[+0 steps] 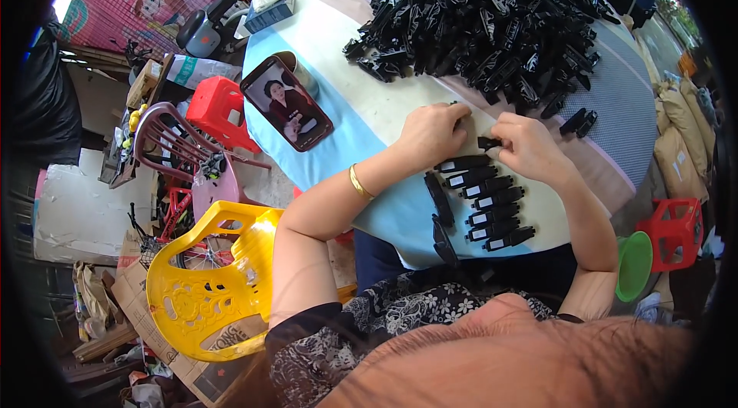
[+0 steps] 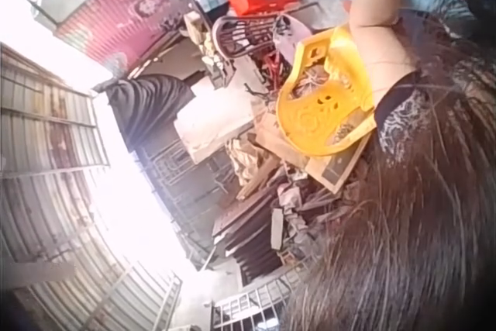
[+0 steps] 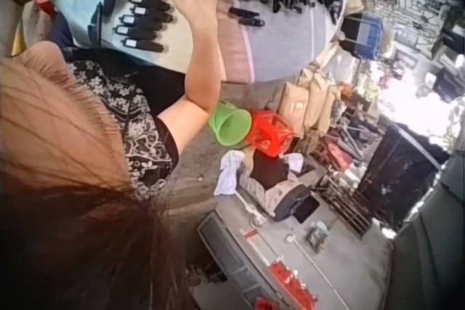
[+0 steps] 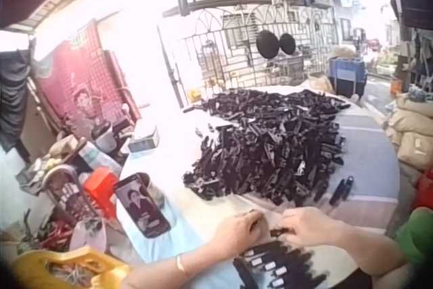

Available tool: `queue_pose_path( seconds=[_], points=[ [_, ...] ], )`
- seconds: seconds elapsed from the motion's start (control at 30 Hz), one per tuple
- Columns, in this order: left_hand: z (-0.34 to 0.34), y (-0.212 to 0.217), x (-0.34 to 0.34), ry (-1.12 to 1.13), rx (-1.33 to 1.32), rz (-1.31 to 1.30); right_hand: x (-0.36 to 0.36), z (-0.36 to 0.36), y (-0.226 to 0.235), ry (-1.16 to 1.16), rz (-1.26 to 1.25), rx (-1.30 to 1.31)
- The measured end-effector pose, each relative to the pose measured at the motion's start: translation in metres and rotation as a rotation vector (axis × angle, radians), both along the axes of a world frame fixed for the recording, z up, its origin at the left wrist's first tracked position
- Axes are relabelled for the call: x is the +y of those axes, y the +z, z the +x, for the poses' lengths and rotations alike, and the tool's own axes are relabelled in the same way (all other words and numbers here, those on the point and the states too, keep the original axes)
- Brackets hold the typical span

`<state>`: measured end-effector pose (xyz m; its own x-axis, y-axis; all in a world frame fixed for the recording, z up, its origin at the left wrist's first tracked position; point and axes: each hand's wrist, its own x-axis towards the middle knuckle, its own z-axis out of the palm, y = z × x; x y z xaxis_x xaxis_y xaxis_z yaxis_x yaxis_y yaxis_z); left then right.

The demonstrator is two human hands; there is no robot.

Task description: Sorting and inspecting small black plastic manufacturing components on a table.

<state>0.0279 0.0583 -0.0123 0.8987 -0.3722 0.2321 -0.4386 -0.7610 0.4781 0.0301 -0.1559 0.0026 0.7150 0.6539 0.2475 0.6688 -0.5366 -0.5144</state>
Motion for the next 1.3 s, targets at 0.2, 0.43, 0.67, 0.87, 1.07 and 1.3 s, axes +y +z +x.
queue_pose_path(
  seconds=[0.2,0.43,0.67,0.87,1.07,1.3],
  points=[
    [0.021,0.004,0.026,0.019,0.370,-0.264,0.004,0.000,0.004,-0.050,0.122,0.049],
    [0.009,-0.008,0.006,-0.025,-0.222,-0.069,0.012,0.007,-0.009,-0.174,0.236,-0.043],
    [0.003,-0.002,0.007,-0.146,0.054,-0.146,-0.001,0.003,0.005,-0.075,-0.027,-0.164],
    [0.011,0.006,0.009,-0.178,0.187,-0.144,0.003,0.009,0.001,-0.013,0.001,-0.206],
    [0.012,0.007,0.010,-0.271,0.116,-0.100,0.008,0.016,0.005,0.047,-0.088,0.090],
    [0.039,0.000,0.005,-0.048,-0.154,-0.285,0.015,0.038,-0.031,-0.210,-0.085,-0.646]
  ],
)
